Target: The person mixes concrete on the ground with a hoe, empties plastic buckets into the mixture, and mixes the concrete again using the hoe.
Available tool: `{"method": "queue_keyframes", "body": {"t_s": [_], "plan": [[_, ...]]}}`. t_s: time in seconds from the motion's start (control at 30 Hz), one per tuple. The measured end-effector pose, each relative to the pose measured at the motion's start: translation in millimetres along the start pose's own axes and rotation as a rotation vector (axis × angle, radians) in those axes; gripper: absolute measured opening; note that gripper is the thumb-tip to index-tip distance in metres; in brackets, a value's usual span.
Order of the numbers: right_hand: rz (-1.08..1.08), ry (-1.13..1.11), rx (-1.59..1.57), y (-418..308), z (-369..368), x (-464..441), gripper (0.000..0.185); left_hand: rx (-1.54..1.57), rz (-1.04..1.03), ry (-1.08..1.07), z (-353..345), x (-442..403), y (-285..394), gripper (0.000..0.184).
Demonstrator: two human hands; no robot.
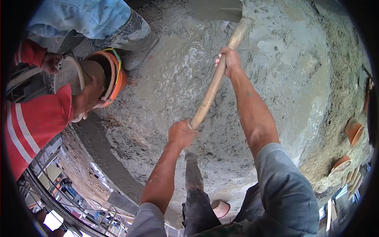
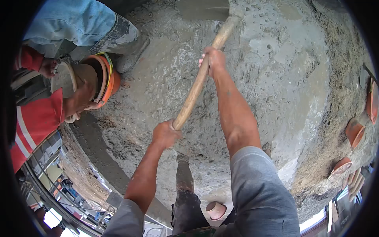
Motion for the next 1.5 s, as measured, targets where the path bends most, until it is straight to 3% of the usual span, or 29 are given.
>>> {"method": "queue_keyframes", "body": {"t_s": [0.07,0.17,0.27,0.43,0.5,0.57,0.6,0.63,0.67,0.77,0.83,0.9,0.93,1.0,1.07,1.13,1.23,1.3,1.37,1.43,1.5], "plan": [[-0.028,0.074,0.15,-13,-19,-21,0.01,0.339,0.106,-0.228,-11,-18,3,0.026],[-0.09,0.16,0.324,-2,9,2,0.009,0.758,0.224,-0.312,-69,21,40,0.021],[-0.216,0.248,0.422,55,62,43,0.009,0.864,0.355,-0.407,-123,101,55,0.022],[-0.395,0.324,0.424,191,149,146,0.012,0.831,0.545,-0.558,-183,273,46,0.025],[-0.394,0.247,0.312,236,171,197,0.014,0.841,0.55,-0.643,-162,327,49,0.028],[-0.482,0.341,0.138,270,190,265,0.011,0.711,0.551,-0.821,-133,372,49,0.029],[-0.518,0.375,0.045,279,196,294,0.01,0.695,0.528,-0.885,-143,408,18,0.028],[-0.537,0.377,-0.018,281,198,320,0.011,0.49,0.488,-0.927,-116,413,29,0.027],[-0.559,0.379,-0.084,280,204,341,0.013,0.494,0.486,-0.943,-104,420,41,0.024],[-0.44,0.361,-0.154,219,236,360,0.013,0.5,0.448,-1.003,-133,417,54,0.026],[-0.269,0.357,-0.099,137,284,341,0.007,0.453,0.308,-0.941,-142,351,134,0.032],[-0.148,0.525,0.055,35,345,324,0.007,0.456,0.035,-0.814,-160,273,222,0.052],[0.022,0.527,0.203,-27,369,314,0.007,0.43,-0.194,-0.597,-164,231,263,0.055],[0.046,0.522,0.4,-120,435,297,0.011,0.746,-0.21,-0.317,-148,178,327,0.045],[-0.017,0.592,0.836,-193,506,300,0.009,0.732,-0.29,-0.136,-107,153,354,0.037],[0.043,1.037,1.836,-257,603,288,0.025,0.526,-0.384,0.105,-67,143,329,0.034],[0.028,1.261,2.1,-322,558,357,0.029,0.209,-0.121,0.469,-9,151,209,0.03],[-0.166,1.24,2.194,-349,568,346,0.028,0.096,0.03,0.689,20,173,110,0.032],[0.128,1.461,2.497,-349,477,356,0.031,0.101,0.19,0.841,39,200,16,0.034],[0.455,1.307,2.402,-312,412,314,0.034,-0.078,0.342,0.845,55,224,-52,0.041],[0.441,1.005,2.159,-244,341,240,0.037,-0.094,0.401,0.834,55,227,-115,0.047]]}}
Point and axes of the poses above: each hand's wrist, its own x-axis away from the middle knuckle, its own z-axis out of the back of the hand, y = z × x, the point moved 10 cm from there along -x, towards the middle knuckle, and after that the axes turned 13 degrees about -z, right-handed, at the moved point
